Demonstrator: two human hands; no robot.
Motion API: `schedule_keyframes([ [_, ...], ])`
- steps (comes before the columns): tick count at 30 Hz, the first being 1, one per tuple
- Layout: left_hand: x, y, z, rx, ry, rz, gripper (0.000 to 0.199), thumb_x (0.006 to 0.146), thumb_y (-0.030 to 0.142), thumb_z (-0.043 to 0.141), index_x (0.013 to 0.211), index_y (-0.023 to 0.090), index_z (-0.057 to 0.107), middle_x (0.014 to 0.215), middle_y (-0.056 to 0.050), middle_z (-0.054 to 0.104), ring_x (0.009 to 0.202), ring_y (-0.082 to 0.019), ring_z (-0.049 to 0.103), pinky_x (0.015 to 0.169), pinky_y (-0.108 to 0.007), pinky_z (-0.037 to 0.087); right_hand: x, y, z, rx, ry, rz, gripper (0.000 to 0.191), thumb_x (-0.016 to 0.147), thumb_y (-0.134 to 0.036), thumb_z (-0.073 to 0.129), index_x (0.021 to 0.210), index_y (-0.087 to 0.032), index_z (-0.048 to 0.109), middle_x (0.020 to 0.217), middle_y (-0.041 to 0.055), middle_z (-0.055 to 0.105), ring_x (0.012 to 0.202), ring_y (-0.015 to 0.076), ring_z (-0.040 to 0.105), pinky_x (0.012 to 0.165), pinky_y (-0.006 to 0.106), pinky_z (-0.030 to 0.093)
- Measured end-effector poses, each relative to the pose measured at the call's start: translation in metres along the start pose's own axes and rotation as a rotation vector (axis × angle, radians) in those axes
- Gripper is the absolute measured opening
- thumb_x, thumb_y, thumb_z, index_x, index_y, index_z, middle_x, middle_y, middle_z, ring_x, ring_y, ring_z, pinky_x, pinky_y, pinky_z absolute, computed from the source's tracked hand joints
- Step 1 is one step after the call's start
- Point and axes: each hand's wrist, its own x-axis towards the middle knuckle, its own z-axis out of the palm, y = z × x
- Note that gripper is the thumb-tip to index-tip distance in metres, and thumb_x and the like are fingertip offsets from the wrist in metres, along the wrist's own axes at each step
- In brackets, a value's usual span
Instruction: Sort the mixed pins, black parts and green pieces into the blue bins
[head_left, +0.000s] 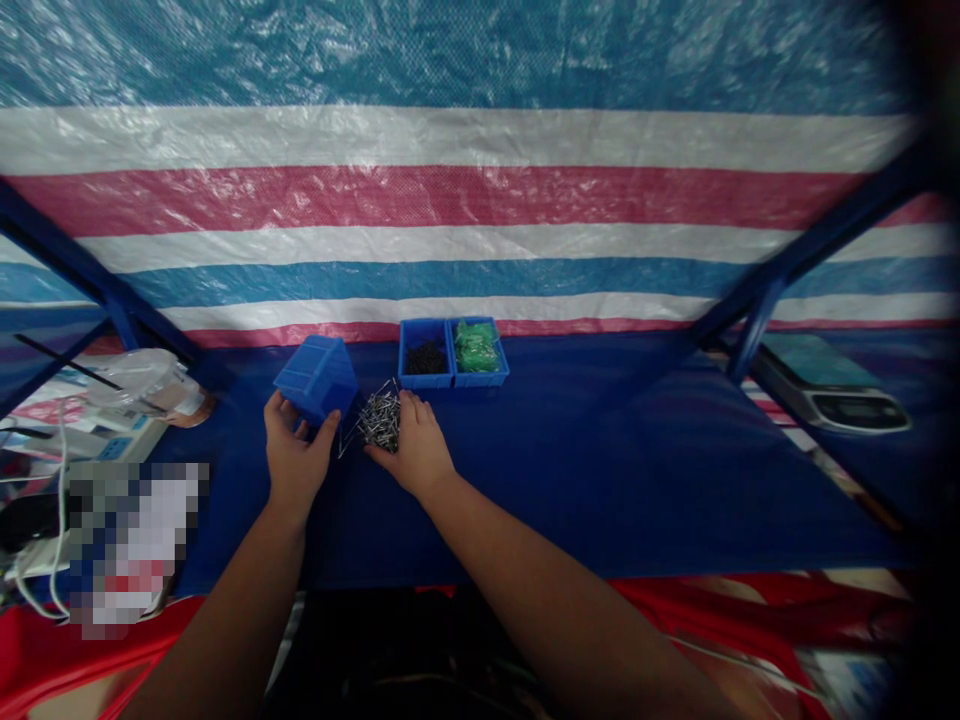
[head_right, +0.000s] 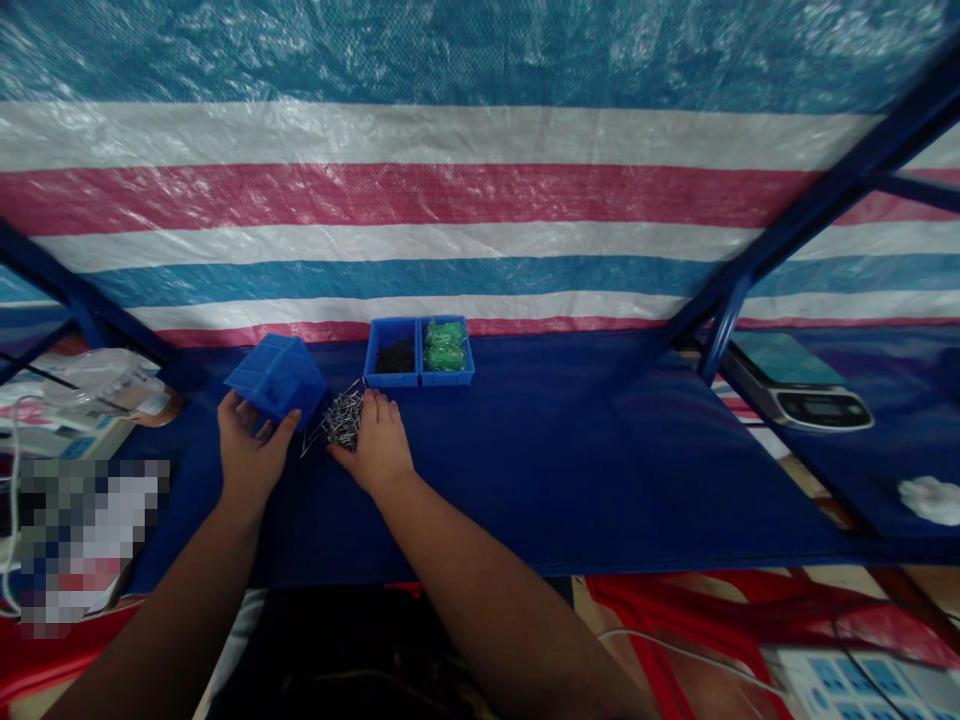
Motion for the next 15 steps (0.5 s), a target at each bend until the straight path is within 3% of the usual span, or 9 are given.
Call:
schedule_keyframes([
  [11, 0.029, -0.009, -0.002, -0.104, 0.040, -0.110, 0.074, 0.075, 0.034, 0.083, 0.138, 0.026, 0.045, 0.126, -0.012, 0.061, 0.108, -0.025, 0.067, 0.096, -0.046, 0.056, 0.000, 0.002, 0.004, -0.001, 0.026, 0.002, 0.106, 0.072, -0.052, 0.080, 0.150, -0.001, 0.032, 0.149, 0.0271, 0.043, 0.142, 0.0374, 0.036, 0.122, 0.052, 0.024],
  [15, 0.051, -0.008, -0.001, -0.228, -0.044, -0.213, 0.061, 0.077, 0.035, 0.080, 0.132, 0.025, 0.056, 0.119, -0.009, 0.062, 0.096, -0.021, 0.070, 0.088, -0.040, 0.060, 0.000, 0.003, 0.005, -0.003, 0.026, -0.001, 0.105, 0.072, -0.052, 0.080, 0.150, 0.001, 0.033, 0.149, 0.0277, 0.043, 0.142, 0.0378, 0.036, 0.122, 0.051, 0.025],
])
